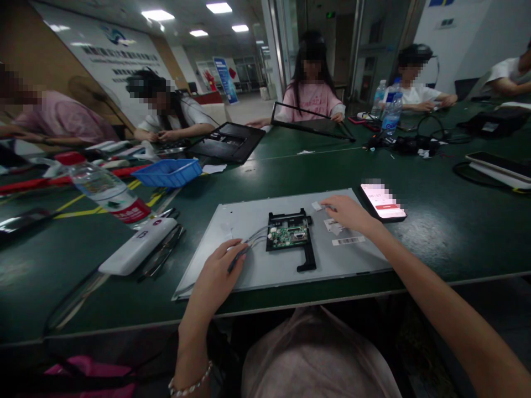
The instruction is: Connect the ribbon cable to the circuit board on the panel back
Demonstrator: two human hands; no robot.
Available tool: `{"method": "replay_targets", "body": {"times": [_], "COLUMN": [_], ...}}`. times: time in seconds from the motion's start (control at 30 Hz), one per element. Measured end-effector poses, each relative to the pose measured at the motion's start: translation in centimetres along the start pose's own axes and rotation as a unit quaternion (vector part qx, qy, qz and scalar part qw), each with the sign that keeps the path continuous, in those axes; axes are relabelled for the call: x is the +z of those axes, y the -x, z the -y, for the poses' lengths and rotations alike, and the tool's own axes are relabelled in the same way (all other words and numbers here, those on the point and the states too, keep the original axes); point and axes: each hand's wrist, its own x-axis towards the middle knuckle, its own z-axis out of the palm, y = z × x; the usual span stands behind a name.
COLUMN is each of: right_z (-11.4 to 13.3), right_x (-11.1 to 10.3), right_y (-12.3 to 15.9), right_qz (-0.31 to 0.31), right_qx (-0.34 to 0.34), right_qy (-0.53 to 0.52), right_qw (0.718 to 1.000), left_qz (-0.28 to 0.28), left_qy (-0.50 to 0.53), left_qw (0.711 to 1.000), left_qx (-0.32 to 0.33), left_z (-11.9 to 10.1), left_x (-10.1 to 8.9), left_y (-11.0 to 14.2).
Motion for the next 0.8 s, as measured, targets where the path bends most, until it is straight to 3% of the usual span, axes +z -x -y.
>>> {"method": "replay_targets", "body": {"times": [0.13,0.33,0.5,0.67,0.8], "right_z": [-0.4,0.1,0.2,0.2,0.3], "right_x": [0.6,0.7,0.8,1.0,1.2], "right_y": [0.5,0.9,0.8,0.7,0.5], "right_qz": [-0.037,-0.043,-0.042,-0.05,-0.041], "right_qx": [0.026,0.024,0.018,0.006,-0.006], "right_qy": [-0.048,-0.093,-0.065,-0.034,0.002], "right_qw": [0.998,0.994,0.997,0.998,0.999], "left_qz": [0.0,-0.008,-0.062,-0.105,-0.083], "left_qy": [-0.004,-0.005,-0.037,-0.014,0.027], "left_qw": [1.0,1.0,0.997,0.994,0.996], "left_qx": [0.002,0.01,0.023,0.024,0.034], "left_z": [0.0,0.0,-0.3,-3.9,-7.0], "left_x": [0.1,0.0,-0.1,0.6,2.3], "left_y": [0.0,-0.1,-0.2,-1.0,-1.9]}}
